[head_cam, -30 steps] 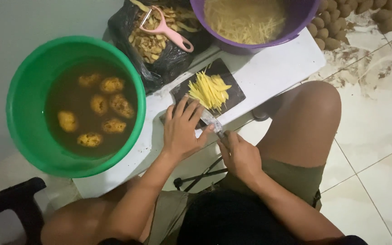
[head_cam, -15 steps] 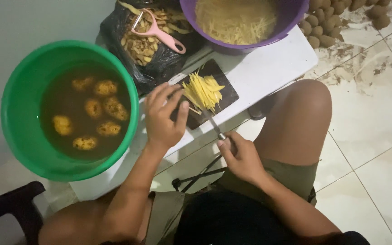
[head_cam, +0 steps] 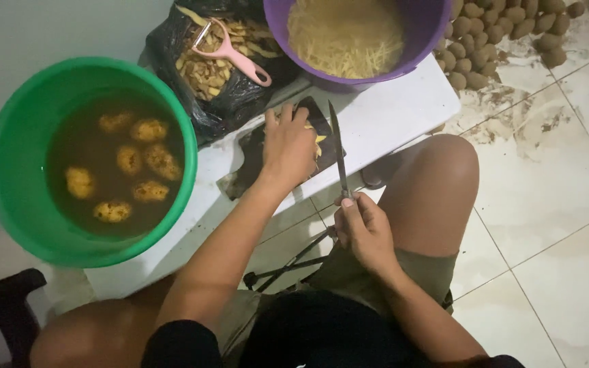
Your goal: Julienning peeled potatoes into thin strips using a knife on a cutting board.
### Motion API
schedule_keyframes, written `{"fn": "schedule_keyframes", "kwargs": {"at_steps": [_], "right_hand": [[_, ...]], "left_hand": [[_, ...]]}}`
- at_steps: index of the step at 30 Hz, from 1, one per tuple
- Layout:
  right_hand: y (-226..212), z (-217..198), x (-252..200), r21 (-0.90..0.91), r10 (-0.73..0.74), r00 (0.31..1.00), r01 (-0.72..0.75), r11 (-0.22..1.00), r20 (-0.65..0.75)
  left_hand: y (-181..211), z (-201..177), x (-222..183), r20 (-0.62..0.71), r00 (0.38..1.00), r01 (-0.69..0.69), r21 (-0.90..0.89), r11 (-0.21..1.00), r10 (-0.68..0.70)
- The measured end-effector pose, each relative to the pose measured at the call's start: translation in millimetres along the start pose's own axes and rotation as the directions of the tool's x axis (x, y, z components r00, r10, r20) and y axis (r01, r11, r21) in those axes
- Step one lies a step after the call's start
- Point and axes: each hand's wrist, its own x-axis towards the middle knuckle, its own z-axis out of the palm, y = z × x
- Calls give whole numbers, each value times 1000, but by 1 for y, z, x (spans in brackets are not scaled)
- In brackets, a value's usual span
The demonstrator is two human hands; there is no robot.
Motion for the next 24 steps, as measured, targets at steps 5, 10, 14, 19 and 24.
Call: {"fn": "schedule_keyframes", "kwargs": {"at_steps": [5,10,14,19,24], "right_hand": [[-6,-3,-1,3,9,1000,-9,1000,6],[1,-5,0,-19,8,1000,-8,1000,-2],[-3,-6,-1,-78,20,999,-17,997,27],[3,3,-1,-229,83,990,-54,972,118],[-7,22,-1,-661,189,956,8,750,226]], "left_hand": [[8,2,14,-2,1000,27,76,997,-27],[4,-6,14,23,999,50,-23,998,-49],[-20,-15,-17,-153,981,67,-316,946,-121],[-48,-20,-81,-313,889,122,-541,832,-335],[-58,-2,-121,-22,867,373,-632,679,-498]]}}
